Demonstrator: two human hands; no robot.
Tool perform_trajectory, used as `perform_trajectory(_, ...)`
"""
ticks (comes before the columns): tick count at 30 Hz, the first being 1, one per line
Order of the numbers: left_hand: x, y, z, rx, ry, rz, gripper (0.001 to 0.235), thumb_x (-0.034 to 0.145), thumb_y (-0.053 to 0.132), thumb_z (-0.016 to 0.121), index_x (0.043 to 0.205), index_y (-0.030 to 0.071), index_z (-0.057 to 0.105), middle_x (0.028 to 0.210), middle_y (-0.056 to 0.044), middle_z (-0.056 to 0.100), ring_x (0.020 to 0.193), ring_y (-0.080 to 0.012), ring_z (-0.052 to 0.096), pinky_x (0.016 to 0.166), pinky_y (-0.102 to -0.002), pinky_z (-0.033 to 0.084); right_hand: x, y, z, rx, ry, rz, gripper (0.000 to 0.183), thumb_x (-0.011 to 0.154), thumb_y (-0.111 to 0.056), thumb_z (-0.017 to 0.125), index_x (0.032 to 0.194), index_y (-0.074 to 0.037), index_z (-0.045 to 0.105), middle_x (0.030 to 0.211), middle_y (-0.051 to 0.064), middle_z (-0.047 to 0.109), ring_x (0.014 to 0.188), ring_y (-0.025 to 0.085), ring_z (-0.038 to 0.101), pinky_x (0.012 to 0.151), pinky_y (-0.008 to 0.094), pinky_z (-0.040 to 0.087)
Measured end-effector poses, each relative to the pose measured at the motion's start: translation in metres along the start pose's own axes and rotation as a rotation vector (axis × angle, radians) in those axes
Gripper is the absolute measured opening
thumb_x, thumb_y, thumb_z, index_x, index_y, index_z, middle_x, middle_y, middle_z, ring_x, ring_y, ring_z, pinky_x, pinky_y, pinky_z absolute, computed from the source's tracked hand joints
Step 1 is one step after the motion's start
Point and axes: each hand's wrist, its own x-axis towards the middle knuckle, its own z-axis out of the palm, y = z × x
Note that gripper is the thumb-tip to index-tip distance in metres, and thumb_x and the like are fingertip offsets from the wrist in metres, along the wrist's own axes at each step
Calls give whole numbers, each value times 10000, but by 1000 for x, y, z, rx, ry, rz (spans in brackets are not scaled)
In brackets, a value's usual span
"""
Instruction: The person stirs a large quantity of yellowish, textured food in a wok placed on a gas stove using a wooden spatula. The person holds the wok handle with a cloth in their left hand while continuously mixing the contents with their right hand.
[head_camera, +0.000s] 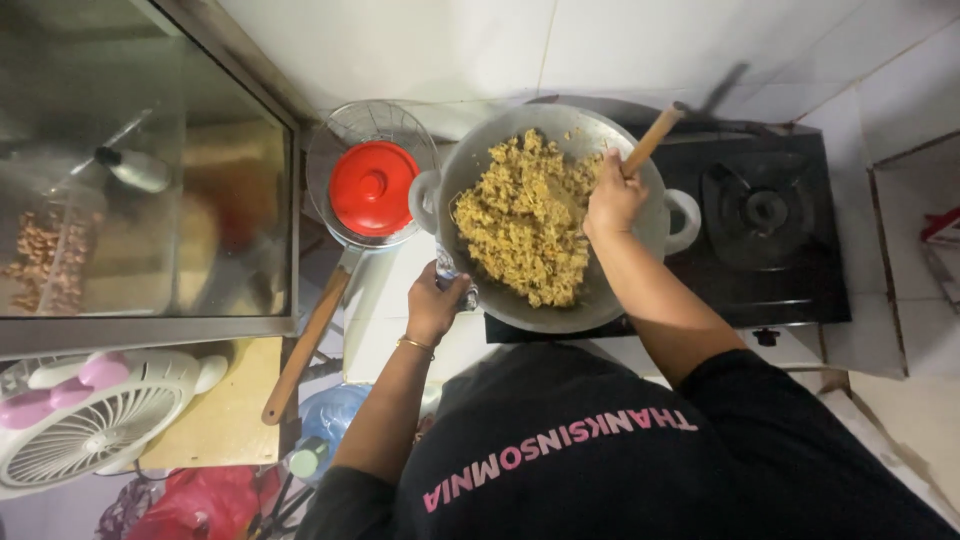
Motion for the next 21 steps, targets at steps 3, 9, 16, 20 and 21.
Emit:
perform_trajectory(3,3,-3,-1,35,4,14,647,839,391,768,1351,30,608,1133,-261,710,1120,-429,669,900,-495,567,10,13,7,-6,111,34,420,910,-317,765,1030,80,699,1007,244,686,986,304,696,902,464,507)
perform_trajectory(9,-3,5,-2,36,1,-8,645,826,384,774,1343,34,612,1139,-257,711,1125,-433,665,912,-497,561,59,6,-2,70,217,257,348,878,-416,741,821,-80,666,614,89,499,411,257,543,392,357,465)
perform_trajectory(16,3,1,-2,34,5,8,621,823,384,780,1323,49,629,1124,-246,717,1107,-420,677,898,-489,567,61,-48,-7,89,234,318,430,894,-459,719,881,-36,643,623,64,489,408,192,519,359,301,341)
perform_trajectory(20,3,2,-3,33,6,10,640,828,397,762,1341,46,611,1138,-249,711,1111,-421,674,915,-497,564,70,-62,-14,116,181,347,401,911,-448,704,838,-66,606,632,48,448,401,183,505,334,279,341)
perform_trajectory(21,2,1,-3,39,6,9,633,833,396,759,1341,49,610,1135,-242,713,1108,-416,677,911,-493,568,73,-63,-17,119,166,355,410,923,-452,685,818,-68,588,628,23,421,400,165,496,335,270,333)
